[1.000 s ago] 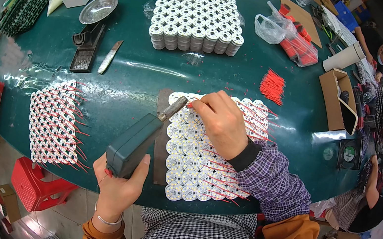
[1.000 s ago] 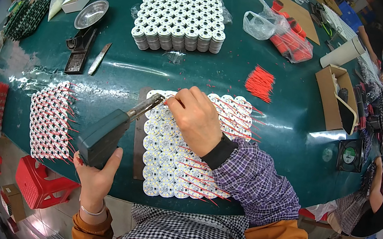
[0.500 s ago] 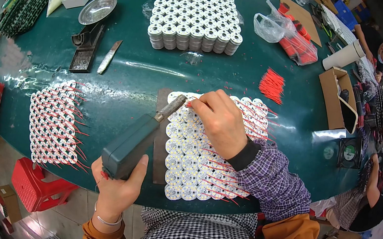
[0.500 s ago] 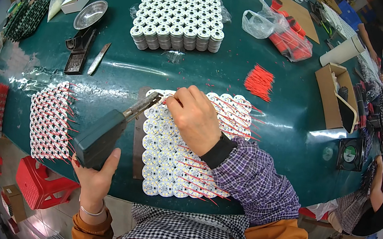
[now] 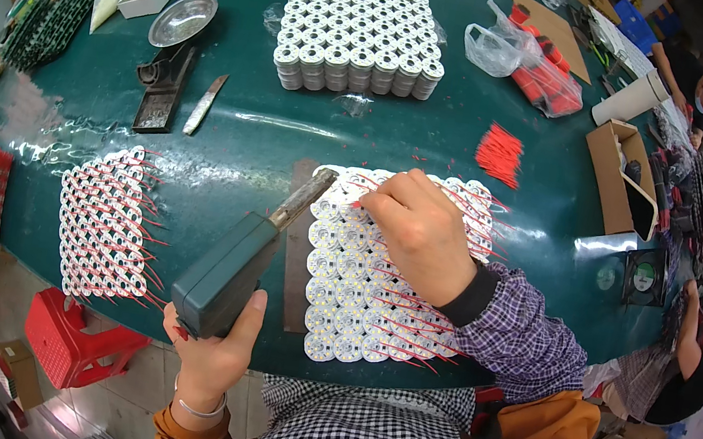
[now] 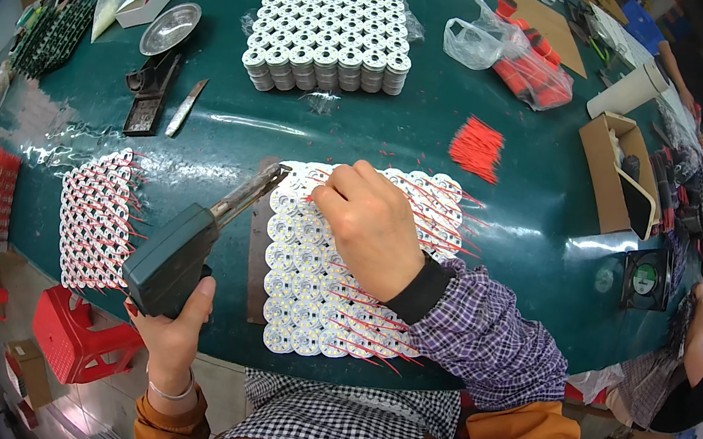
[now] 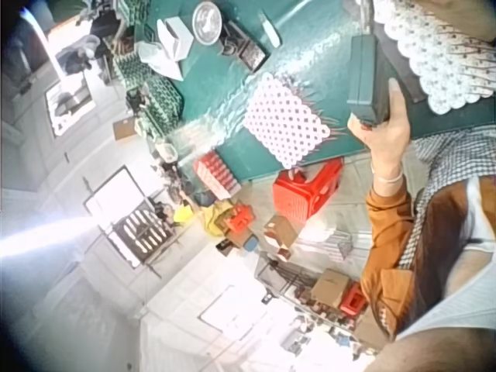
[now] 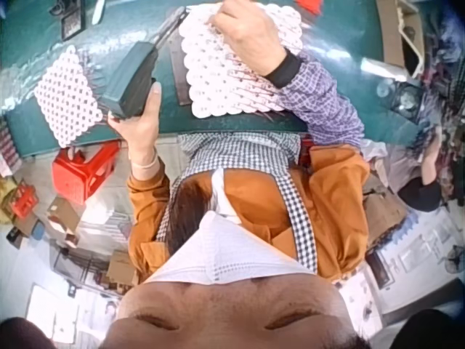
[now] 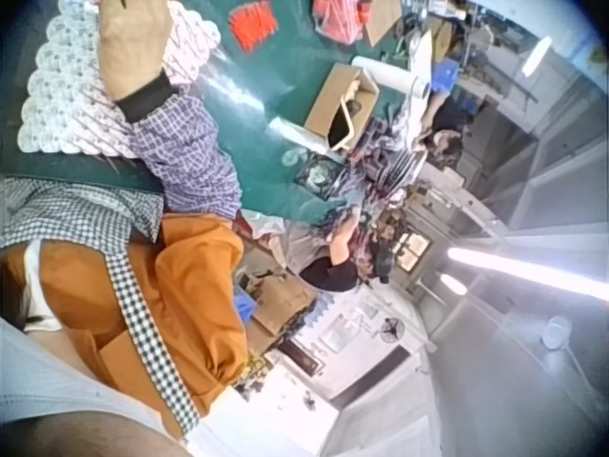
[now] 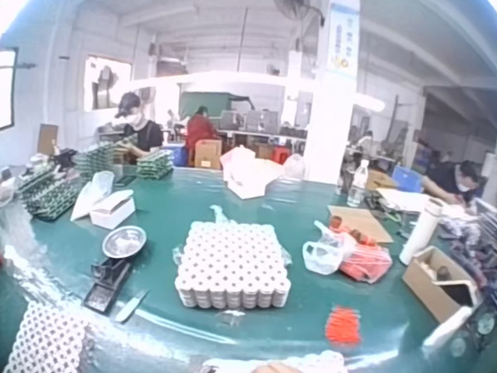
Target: The person solders wires onto circular LED boards using a soldering gun, removes the completed batch to place a new set of LED boards, and solders wires onto them.
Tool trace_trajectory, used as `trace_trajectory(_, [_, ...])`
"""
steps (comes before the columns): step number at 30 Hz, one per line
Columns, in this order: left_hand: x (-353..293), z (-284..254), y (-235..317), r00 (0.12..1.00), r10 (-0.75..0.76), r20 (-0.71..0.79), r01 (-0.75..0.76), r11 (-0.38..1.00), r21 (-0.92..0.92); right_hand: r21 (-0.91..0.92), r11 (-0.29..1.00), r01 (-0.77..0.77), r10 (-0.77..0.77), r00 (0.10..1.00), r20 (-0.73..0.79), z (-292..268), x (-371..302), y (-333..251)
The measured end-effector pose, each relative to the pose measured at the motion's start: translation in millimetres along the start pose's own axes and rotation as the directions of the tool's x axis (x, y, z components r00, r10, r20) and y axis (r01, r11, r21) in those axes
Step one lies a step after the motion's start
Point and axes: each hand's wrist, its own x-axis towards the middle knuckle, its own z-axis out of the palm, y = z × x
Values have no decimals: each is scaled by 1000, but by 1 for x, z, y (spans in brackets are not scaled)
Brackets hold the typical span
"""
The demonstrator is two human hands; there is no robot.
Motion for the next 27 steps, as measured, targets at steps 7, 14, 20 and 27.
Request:
trace_trajectory(7, [2,8,7,996,78,38,-79,997,25,86,994,-62,64,998,-21,11,-16,5])
trace_trajectory(14, [5,13,10,996,70,58,-71,997,14,69,995,-74,75,997,-3,11,-16,4])
trace_trajectory(20, [3,14,8,997,49,66,-48,999,-13,74,996,-59,60,998,-15,12,-16,4])
trace_trajectory(27, [5,12,6,992,95,82,-100,993,55,39,998,-53,54,998,-16,12,-15,4])
